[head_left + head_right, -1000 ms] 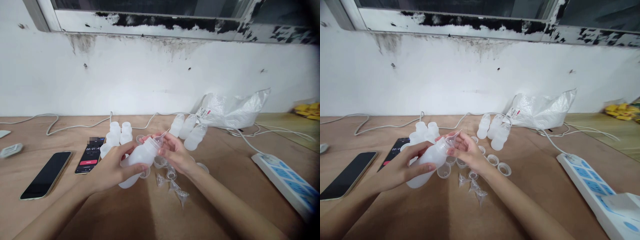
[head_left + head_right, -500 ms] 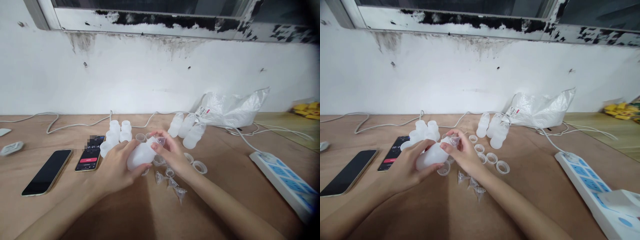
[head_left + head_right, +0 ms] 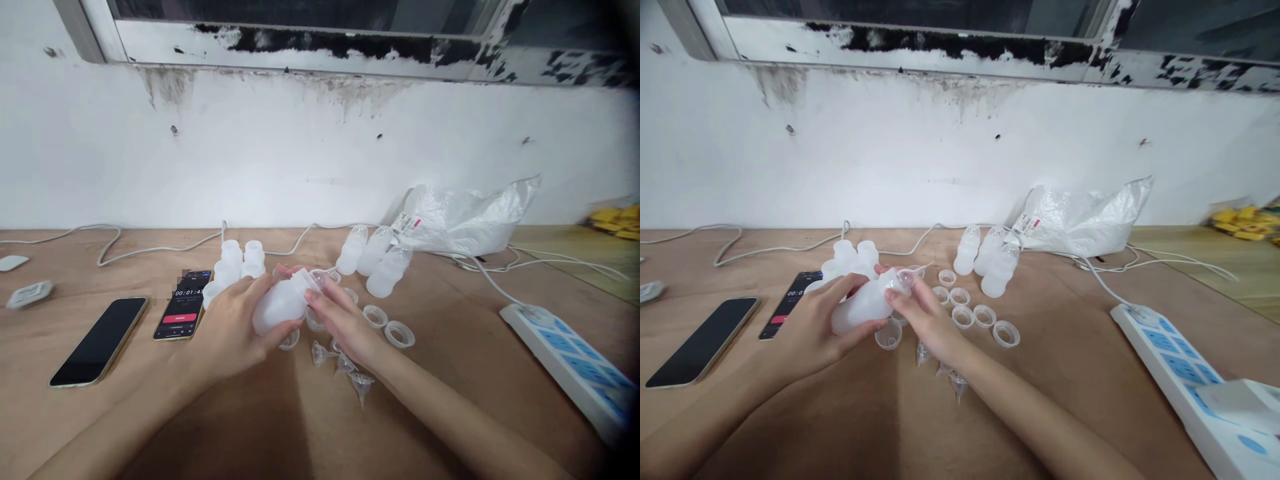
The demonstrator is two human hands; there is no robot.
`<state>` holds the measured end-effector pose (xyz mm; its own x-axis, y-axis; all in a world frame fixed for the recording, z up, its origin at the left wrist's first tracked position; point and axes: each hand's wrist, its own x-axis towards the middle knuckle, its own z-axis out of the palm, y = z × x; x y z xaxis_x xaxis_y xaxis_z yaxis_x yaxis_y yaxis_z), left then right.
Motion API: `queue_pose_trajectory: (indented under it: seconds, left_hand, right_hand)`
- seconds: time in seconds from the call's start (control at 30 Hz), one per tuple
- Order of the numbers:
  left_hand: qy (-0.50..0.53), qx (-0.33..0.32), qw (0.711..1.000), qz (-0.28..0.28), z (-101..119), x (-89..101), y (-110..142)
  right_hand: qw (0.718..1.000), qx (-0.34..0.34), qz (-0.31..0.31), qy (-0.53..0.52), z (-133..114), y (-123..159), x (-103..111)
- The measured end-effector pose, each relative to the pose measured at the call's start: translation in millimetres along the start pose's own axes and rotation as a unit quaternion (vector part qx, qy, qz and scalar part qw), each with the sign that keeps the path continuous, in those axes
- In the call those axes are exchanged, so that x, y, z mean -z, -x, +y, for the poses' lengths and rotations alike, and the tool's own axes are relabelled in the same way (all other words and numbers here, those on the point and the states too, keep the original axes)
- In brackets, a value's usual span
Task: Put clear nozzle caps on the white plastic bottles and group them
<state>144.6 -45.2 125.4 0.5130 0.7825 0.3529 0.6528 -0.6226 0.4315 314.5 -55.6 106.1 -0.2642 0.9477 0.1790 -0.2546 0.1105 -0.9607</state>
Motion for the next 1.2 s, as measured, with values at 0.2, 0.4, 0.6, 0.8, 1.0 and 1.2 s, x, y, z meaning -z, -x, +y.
queue_pose_trajectory:
  seconds: [0.2,0.4,0.6,0.8,1.0,1.2]
  left_hand:
    - [-0.061,-0.037,0.996,0.055,-2.9,-1.2,0.2]
    - [-0.032,-0.006,0.999,0.040,1.1,9.3,-1.7]
    - [0.051,0.017,0.998,-0.016,3.3,14.7,-2.4]
    - [0.087,0.003,0.996,-0.027,3.7,13.4,-0.7]
    - [0.075,-0.058,0.995,-0.028,4.2,8.6,1.2]
    - [0.079,-0.058,0.994,-0.039,4.3,10.3,0.7]
  right_hand:
    - [0.995,-0.005,0.046,0.089,-11.0,3.0,-8.8]
    - [0.994,0.011,0.049,0.094,-19.6,10.6,-10.1]
    - [0.990,0.084,0.024,0.112,-19.9,4.5,0.6]
    - [0.978,0.140,0.042,0.146,-20.5,-0.7,7.2]
    - [0.960,0.170,0.116,0.190,-16.6,0.1,5.5]
    - [0.954,0.177,0.111,0.216,-19.1,2.3,5.5]
